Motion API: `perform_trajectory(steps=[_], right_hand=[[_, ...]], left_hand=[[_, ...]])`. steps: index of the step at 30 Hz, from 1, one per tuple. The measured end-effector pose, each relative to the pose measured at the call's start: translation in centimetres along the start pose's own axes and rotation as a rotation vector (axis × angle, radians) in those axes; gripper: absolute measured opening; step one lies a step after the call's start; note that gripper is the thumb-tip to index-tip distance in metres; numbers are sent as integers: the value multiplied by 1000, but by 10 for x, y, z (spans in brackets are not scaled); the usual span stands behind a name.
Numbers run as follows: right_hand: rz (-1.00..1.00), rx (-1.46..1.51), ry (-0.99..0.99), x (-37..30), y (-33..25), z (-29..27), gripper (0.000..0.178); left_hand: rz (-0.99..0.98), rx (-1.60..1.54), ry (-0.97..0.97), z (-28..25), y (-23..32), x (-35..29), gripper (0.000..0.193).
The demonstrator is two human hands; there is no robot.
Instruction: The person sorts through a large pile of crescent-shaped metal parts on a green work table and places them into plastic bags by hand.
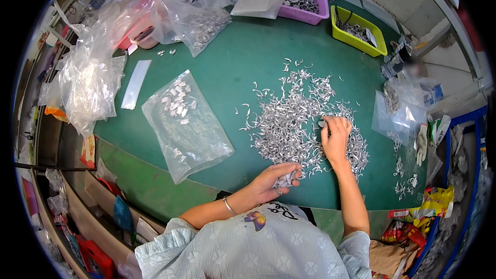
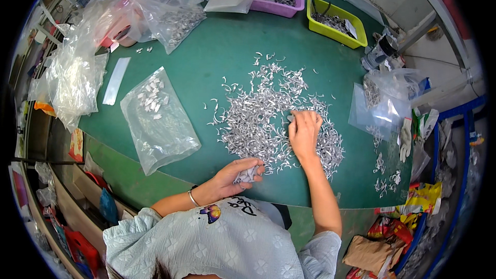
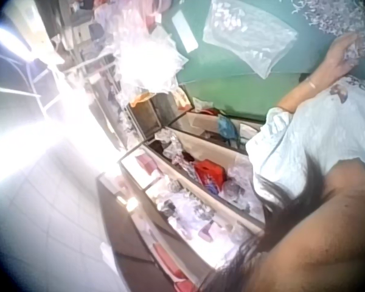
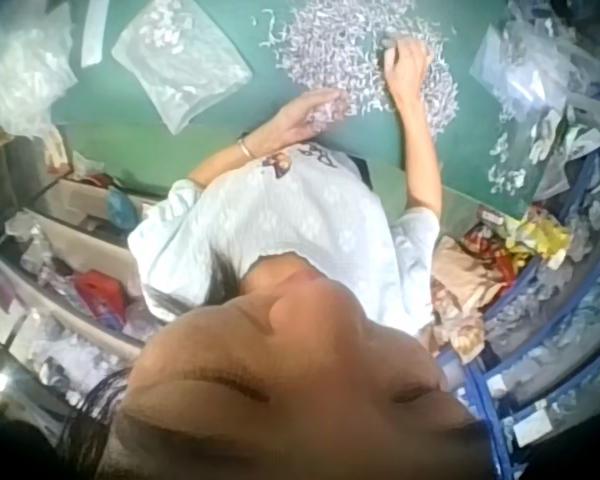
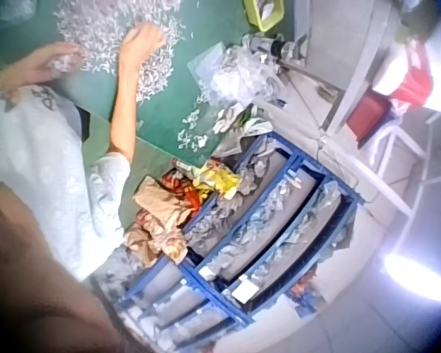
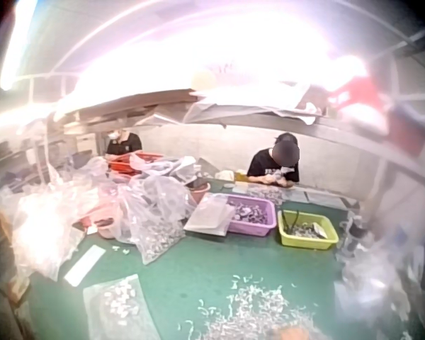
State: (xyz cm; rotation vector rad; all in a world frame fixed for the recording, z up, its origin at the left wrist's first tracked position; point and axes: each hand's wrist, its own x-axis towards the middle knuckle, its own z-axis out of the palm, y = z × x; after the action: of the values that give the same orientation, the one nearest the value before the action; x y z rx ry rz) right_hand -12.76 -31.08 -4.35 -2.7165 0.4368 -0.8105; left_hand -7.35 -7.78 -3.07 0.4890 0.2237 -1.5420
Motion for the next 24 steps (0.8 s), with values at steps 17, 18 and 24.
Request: perform_trajectory(steps=[17,18,24], right_hand=[[70,-74,-102,-12,-34,-31,23],[179,33,-116,-11,-33,-32,26],[26,-55,-361,-22,-44,-39,23]], left_hand=[[64,21,2,-2,4,5,25],[63,16,-2,-3,4,5,25],[46,35,45,-2,2,0,25]])
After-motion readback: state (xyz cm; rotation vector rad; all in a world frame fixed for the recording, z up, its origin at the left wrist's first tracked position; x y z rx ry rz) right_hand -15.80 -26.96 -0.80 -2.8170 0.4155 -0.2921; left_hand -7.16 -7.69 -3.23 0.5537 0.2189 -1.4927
